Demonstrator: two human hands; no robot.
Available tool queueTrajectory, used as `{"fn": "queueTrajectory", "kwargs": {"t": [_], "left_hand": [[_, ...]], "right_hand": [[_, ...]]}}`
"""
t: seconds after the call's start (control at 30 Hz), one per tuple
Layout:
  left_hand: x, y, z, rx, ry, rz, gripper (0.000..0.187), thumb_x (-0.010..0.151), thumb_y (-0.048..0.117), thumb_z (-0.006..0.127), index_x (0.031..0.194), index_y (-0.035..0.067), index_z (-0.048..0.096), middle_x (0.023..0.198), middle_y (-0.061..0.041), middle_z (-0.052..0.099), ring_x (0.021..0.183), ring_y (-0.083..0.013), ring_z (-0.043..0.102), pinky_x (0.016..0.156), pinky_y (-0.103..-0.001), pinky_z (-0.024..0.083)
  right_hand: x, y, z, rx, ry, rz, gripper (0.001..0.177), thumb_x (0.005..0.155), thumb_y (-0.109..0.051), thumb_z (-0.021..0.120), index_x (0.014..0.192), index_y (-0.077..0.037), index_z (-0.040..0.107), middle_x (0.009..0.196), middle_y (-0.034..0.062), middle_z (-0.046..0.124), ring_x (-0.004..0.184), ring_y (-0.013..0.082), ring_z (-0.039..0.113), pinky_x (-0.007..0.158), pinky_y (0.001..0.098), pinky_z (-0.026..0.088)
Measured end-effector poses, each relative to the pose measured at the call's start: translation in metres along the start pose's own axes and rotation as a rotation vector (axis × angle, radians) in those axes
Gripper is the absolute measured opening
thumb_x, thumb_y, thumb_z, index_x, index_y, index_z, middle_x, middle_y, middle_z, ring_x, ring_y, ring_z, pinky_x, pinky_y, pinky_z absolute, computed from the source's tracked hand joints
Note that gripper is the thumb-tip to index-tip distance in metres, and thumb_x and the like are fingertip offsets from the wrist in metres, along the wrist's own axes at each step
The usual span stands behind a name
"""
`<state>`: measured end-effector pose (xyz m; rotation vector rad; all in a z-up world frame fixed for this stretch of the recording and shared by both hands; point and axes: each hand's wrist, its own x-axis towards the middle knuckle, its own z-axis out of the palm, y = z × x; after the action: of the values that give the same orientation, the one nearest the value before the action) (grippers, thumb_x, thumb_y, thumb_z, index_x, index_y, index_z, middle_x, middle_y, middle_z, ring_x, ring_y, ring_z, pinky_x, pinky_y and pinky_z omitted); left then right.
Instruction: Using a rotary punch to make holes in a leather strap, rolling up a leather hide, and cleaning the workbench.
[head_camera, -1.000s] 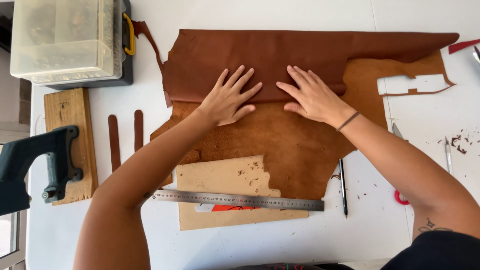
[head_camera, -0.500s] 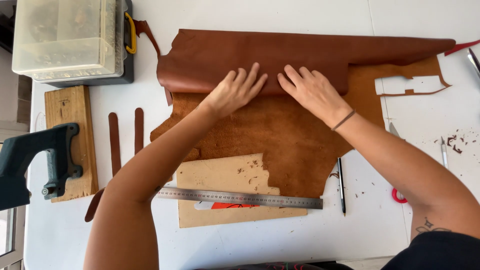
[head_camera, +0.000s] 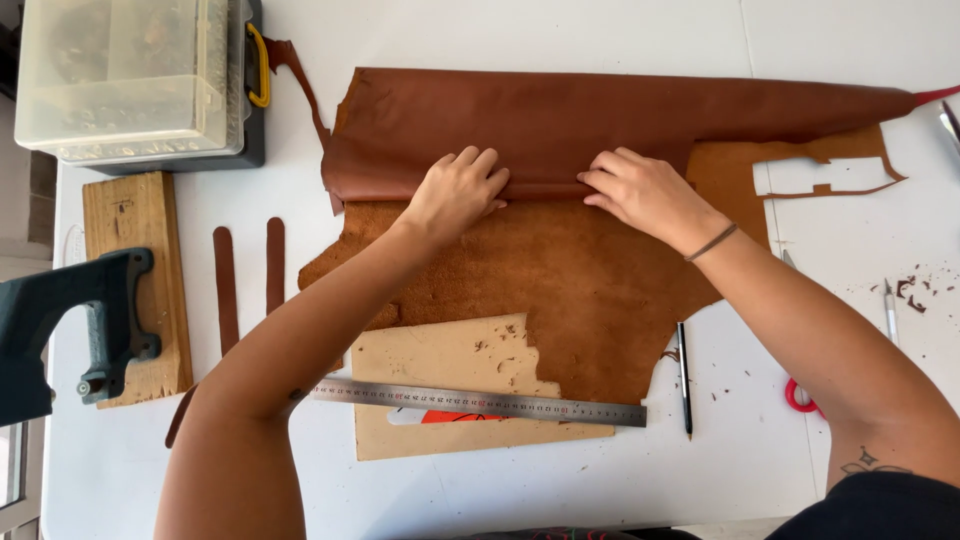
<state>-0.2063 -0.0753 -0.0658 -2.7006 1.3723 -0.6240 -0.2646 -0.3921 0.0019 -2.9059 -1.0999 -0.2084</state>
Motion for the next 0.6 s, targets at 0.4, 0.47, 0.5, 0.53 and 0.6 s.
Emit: {"fn": "queueTrajectory", "kwargs": {"t": [0.4, 0.47, 0.5, 0.53, 0.6], "left_hand": [[0.031, -0.017, -0.038, -0.541, -0.462, -0.354, 0.036, 0.11, 0.049, 0.035, 0.118, 0.025, 0.061, 0.088, -0.01, 0.074, 0.089, -0.0356, 0.076, 0.084, -0.049, 0.056], [0.031, -0.013, -0.024, -0.402, -0.264, -0.326, 0.033, 0.107, 0.049, 0.042, 0.114, 0.021, 0.057, 0.087, -0.008, 0.072, 0.088, -0.0313, 0.073, 0.083, -0.045, 0.054], [0.026, -0.005, -0.015, -0.28, -0.092, -0.296, 0.032, 0.104, 0.048, 0.049, 0.11, 0.017, 0.054, 0.087, -0.006, 0.069, 0.086, -0.027, 0.071, 0.082, -0.042, 0.053], [0.028, 0.003, -0.032, -0.286, -0.095, -0.292, 0.032, 0.104, 0.048, 0.049, 0.11, 0.017, 0.054, 0.087, -0.006, 0.069, 0.086, -0.027, 0.071, 0.082, -0.042, 0.053], [0.023, 0.014, -0.067, 0.035, 0.181, 0.009, 0.085, 0.085, 0.093, 0.043, 0.12, 0.017, 0.053, 0.094, -0.007, 0.056, 0.097, -0.0264, 0.064, 0.102, -0.046, 0.047]], "right_hand": [[0.006, -0.015, 0.021, -0.106, 0.168, -0.097, 0.093, 0.088, -0.083, 0.041, 0.134, -0.005, 0.061, 0.123, 0.0167, 0.063, 0.112, 0.0306, 0.064, 0.089, 0.0431, 0.055], [0.008, -0.009, 0.026, -0.074, 0.176, -0.068, 0.064, 0.096, -0.061, 0.051, 0.127, -0.007, 0.064, 0.111, 0.0121, 0.065, 0.104, 0.0271, 0.066, 0.086, 0.0392, 0.056], [0.002, -0.011, 0.032, -0.018, 0.168, -0.03, 0.036, 0.104, -0.039, 0.061, 0.12, -0.008, 0.067, 0.099, 0.0075, 0.067, 0.095, 0.0236, 0.067, 0.083, 0.0353, 0.057], [0.002, -0.002, 0.029, -0.017, 0.163, -0.025, 0.036, 0.104, -0.039, 0.061, 0.12, -0.008, 0.067, 0.099, 0.0075, 0.067, 0.095, 0.0236, 0.067, 0.083, 0.0353, 0.057], [0.007, 0.011, 0.027, 0.288, 0.112, 0.091, 0.035, 0.107, -0.033, 0.061, 0.12, 0.0, 0.063, 0.091, 0.0122, 0.066, 0.089, 0.0288, 0.069, 0.081, 0.0388, 0.058]]}}
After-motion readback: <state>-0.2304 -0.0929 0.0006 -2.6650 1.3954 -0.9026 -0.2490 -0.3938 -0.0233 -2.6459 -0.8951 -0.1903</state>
